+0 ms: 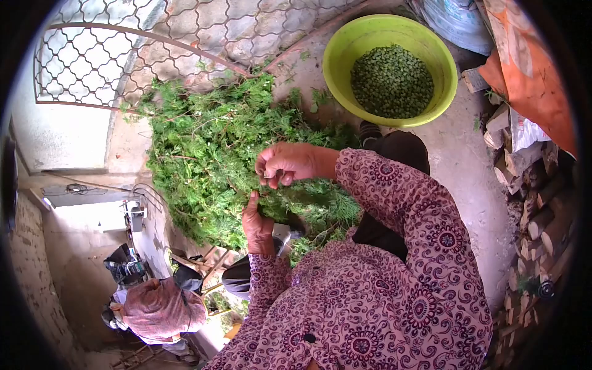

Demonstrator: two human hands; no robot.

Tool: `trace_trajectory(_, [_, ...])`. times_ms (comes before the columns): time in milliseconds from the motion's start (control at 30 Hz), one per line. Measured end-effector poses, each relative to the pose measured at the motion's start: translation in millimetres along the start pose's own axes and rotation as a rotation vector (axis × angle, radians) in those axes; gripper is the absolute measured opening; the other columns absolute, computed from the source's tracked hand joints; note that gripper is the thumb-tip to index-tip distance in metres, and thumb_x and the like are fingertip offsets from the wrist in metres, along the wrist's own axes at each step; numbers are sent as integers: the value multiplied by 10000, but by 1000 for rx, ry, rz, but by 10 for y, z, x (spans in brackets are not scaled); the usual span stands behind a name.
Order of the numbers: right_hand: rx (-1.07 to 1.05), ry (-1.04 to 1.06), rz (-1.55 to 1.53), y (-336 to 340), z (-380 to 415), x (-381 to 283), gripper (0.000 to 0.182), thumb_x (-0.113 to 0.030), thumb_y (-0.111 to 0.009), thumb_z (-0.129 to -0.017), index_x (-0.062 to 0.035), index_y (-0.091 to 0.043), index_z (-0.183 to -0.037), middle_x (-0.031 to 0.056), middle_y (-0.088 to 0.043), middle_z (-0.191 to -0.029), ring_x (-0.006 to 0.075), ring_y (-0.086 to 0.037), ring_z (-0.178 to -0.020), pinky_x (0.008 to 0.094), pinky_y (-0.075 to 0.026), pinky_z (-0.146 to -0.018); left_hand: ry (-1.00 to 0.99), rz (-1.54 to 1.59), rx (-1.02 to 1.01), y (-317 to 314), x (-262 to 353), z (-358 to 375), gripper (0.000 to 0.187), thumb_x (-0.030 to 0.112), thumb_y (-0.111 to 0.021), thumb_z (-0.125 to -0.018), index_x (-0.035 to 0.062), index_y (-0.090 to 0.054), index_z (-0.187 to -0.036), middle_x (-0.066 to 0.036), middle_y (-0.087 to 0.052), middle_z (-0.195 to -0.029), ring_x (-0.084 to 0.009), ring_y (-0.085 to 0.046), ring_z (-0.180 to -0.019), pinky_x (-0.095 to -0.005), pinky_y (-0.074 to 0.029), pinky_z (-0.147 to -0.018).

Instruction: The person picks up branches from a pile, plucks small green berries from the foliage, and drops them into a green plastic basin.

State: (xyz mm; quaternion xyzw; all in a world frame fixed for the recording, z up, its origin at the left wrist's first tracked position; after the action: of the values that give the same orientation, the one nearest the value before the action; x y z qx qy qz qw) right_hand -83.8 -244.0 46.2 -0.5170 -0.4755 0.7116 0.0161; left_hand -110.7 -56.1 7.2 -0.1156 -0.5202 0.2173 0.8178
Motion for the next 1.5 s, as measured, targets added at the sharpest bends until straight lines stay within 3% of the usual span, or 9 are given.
trace_trajectory(233, [117, -3, 585, 116, -107, 228, 189, -123, -633, -635, -15, -570, -776, 38, -558, -658, 120, -531, -598, 234, -406, -506, 28, 23, 66, 145, -53, -94, 164, 92, -624, -786, -10, -573, -903, -80, -600, -836, -193, -577, -703, -359, -494, -607])
trace_trajectory(300, [135, 300, 1048, 56, -118, 283, 253, -145, -651, -594, 5, -566, -779, 76, -574, -663, 155, -548, -593, 279, -426, -530, 18, 25, 102, 153, -92, -116, 147, 87, -618, -791, -6, -576, -896, -75, -601, -823, -185, -576, -686, -354, -493, -584])
trace_trajectory(400, [167, 347, 1136, 10, -140, 354, 284, -179, -665, -560, 0, -558, -753, 123, -582, -686, 246, -575, -628, 343, -441, -567, 2, 61, 112, 118, -134, -113, 120, 79, -611, -795, 3, -578, -881, -72, -602, -802, -177, -575, -666, -339, -494, -552])
trace_trajectory(467, [199, 385, 1212, 2, -139, 364, 272, -185, -664, -561, -5, -555, -733, 131, -582, -689, 273, -576, -635, 358, -440, -567, 17, -51, 46, 131, -156, -111, 222, 141, -512, -862, -37, -520, -994, -125, -587, -932, -226, -578, -837, -357, -490, -747])
trace_trajectory(833, [116, 401, 1332, 1, -155, 350, 227, -213, -593, -634, 1, -519, -644, 168, -510, -591, 320, -493, -509, 385, -382, -486, 1, -43, 62, 10, -154, -50, 155, 45, -574, -808, -9, -562, -953, -89, -605, -889, -186, -593, -739, -313, -511, -602])
trace_trajectory(967, [39, 355, 1225, -70, -123, 238, 203, -199, -571, -670, -9, -521, -620, 97, -510, -555, 230, -462, -449, 365, -356, -452, -17, -50, 56, 20, -114, -87, 143, 49, -570, -811, -9, -558, -941, -93, -604, -886, -195, -588, -752, -327, -505, -612])
trace_trajectory(1167, [-109, -20, 254, -145, 30, 135, 115, -127, -500, -756, -24, -548, -766, -9, -510, -601, 78, -455, -511, 211, -319, -398, 17, 27, 70, 186, -99, -171, 109, 70, -573, -816, 2, -572, -901, -91, -610, -837, -198, -586, -694, -335, -500, -593])
trace_trajectory(1300, [76, 50, -143, -22, 20, -86, 132, -121, -501, -781, -13, -531, -851, 53, -538, -701, 81, -464, -534, 160, -324, -405, -32, 29, 83, 161, -49, -179, 132, 92, -607, -797, 7, -591, -896, -88, -613, -837, -187, -585, -678, -320, -500, -610])
trace_trajectory(1500, [736, 568, 821, 508, 363, -794, 227, -128, -549, -780, -24, -541, -982, 85, -591, -754, 148, -552, -595, 251, -436, -509, -65, -9, 84, 170, 61, -94, 236, 121, -663, -756, -5, -580, -938, -76, -611, -875, -203, -573, -790, -374, -479, -728])
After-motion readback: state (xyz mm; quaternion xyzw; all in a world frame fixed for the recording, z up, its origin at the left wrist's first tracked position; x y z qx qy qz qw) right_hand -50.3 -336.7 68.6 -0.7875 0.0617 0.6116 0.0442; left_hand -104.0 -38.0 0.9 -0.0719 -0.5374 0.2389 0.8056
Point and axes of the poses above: each hand's wrist, its own z-axis away from the middle knuckle, its own y-axis out of the back of the hand, x = y × z, the point moved 3 cm from there along -z, towards the middle knuckle
